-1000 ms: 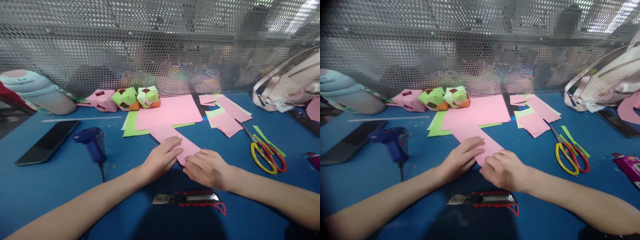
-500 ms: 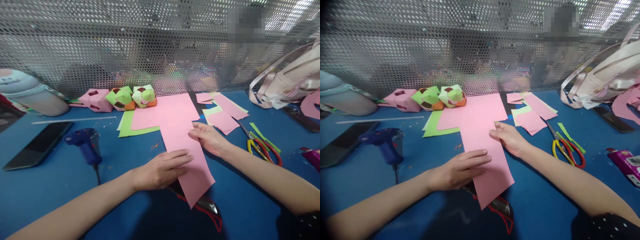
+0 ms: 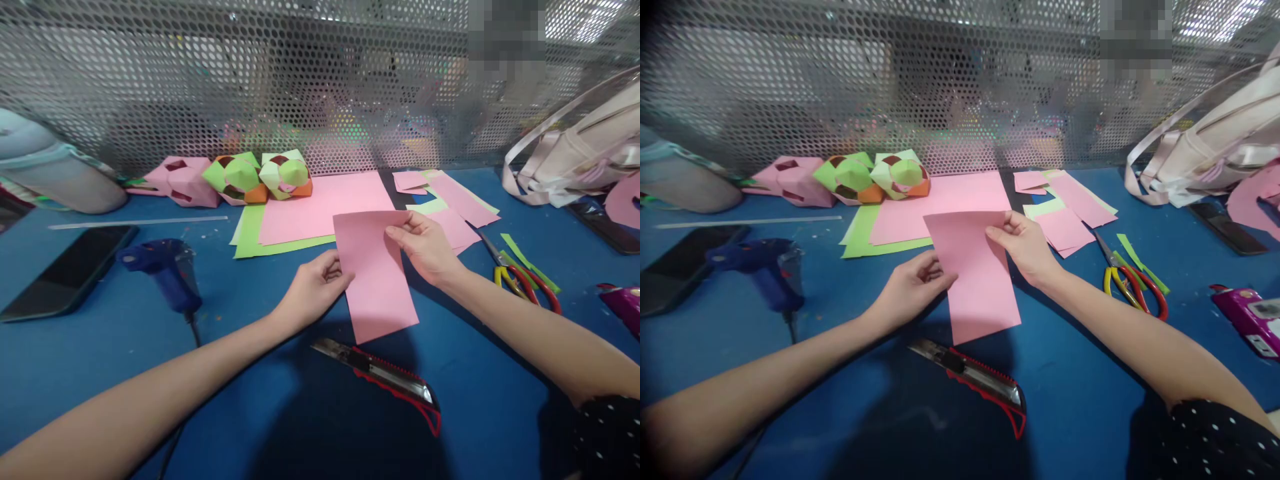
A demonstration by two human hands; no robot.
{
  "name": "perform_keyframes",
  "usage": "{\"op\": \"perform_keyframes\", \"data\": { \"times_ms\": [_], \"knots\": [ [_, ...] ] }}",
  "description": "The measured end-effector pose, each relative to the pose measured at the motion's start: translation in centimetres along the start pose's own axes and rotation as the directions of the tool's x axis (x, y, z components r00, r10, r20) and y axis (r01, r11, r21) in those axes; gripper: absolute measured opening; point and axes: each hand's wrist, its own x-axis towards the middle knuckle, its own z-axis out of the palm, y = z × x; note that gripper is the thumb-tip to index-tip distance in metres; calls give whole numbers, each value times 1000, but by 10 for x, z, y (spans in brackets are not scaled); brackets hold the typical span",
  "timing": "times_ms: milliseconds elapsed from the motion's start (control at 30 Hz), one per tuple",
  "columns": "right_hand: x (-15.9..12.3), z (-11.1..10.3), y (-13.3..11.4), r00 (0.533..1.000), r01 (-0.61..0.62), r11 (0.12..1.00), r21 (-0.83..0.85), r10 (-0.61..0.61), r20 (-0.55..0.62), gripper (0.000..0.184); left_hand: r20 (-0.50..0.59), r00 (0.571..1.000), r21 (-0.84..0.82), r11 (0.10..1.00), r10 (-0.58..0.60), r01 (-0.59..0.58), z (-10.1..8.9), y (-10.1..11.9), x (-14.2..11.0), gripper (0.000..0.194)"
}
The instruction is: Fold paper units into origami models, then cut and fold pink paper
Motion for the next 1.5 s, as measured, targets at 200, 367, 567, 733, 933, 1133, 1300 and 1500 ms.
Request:
{"op": "perform_keyframes", "data": {
  "times_ms": [200,367,567,733,933,1133,1300,1500],
  "knots": [
    [-21,-16,-10,941,306,908,-286,-243,234,6,-174,984,163,987,42,-13,-15,-4,8,22],
    [-39,-31,13,794,593,652,-472,-375,478,22,-136,991,117,993,0,16,-18,-12,9,26],
    [-45,-28,26,681,731,338,-592,-331,653,23,-106,990,317,947,89,-51,-23,-5,3,27],
    [-46,-26,24,653,757,209,-619,-275,706,25,-45,998,303,953,45,-29,-30,8,-1,30],
    [-47,-26,22,587,801,98,-591,-320,743,23,77,975,400,889,209,-222,-25,1,-4,22],
    [-55,-29,14,521,833,20,-553,-362,773,17,113,962,464,843,250,-273,-24,-4,-5,21],
    [-64,-34,11,486,860,35,-508,-355,798,16,143,957,487,824,251,-289,-24,-4,-6,22],
    [-68,-38,13,488,866,93,-491,-374,789,15,209,945,554,766,253,-328,-23,-2,-6,24]
  ]
}}
